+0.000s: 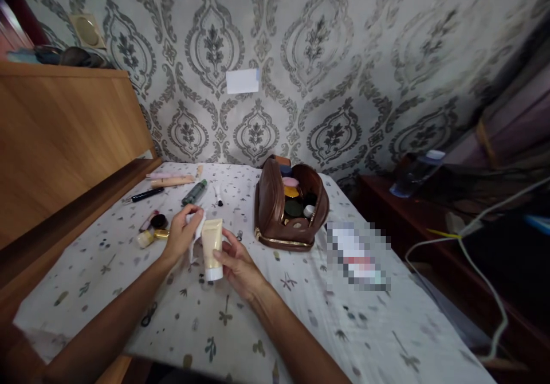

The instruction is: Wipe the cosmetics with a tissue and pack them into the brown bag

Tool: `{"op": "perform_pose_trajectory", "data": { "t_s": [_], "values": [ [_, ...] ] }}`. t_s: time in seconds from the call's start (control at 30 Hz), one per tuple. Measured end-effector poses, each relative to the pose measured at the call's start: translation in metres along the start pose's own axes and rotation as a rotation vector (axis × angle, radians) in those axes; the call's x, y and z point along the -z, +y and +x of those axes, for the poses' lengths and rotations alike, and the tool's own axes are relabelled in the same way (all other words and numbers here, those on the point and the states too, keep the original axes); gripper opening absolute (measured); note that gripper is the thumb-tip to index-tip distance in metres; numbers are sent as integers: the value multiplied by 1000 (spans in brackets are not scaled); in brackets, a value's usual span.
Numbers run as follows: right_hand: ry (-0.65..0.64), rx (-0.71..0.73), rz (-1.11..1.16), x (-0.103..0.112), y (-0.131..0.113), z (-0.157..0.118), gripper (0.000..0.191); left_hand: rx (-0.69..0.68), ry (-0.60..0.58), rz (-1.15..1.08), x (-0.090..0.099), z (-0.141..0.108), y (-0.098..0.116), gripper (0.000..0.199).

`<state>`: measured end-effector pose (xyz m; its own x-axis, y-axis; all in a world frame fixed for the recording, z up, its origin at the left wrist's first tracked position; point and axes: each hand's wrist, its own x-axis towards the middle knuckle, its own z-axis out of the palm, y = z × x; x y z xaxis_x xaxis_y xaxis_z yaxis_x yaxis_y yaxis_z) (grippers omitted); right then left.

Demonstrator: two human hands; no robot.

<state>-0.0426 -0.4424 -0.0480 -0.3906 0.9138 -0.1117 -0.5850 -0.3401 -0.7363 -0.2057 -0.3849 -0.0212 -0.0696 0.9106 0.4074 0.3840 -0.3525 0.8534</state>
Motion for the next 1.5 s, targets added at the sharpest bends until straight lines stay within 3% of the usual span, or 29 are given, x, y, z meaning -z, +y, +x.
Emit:
{"op": "perform_pose_trajectory", "data": {
  "t_s": [0.17, 0.3, 0.37, 0.53, 0.67, 0.8, 0.93, 1.07, 1.27, 1.5],
  "values": [
    [-3, 43, 2, -6, -15, -7, 65, 37, -2, -103, -4, 0, -4, 30],
    [51, 97, -44, -6, -32, -17, 53, 139, -121, -157, -13, -8, -2, 35],
    [81, 140, -74, -4, -42, -27, 47, 128, -174, -136, -19, -11, 3, 38],
    [178, 275, -168, 8, -87, -60, 40, -103, -380, -3, -35, -17, 31, 30],
    [322, 489, -291, 18, -135, -86, 35, -456, -556, 153, -55, -22, 56, 15],
    [399, 681, -390, 27, -175, -98, 32, -827, -591, 435, -80, -22, 73, 35],
    [425, 769, -442, 38, -199, -92, 33, -897, -586, 745, -102, -12, 82, 55],
    [393, 797, -485, 55, -214, -72, 31, -955, -540, 919, -114, -1, 84, 58],
    [341, 760, -549, 81, -232, -39, 31, -1009, -362, 909, -118, 2, 75, 46],
    [282, 673, -777, 101, -242, -6, 21, -1090, -445, 882, -114, 5, 70, 44]
  ]
}}
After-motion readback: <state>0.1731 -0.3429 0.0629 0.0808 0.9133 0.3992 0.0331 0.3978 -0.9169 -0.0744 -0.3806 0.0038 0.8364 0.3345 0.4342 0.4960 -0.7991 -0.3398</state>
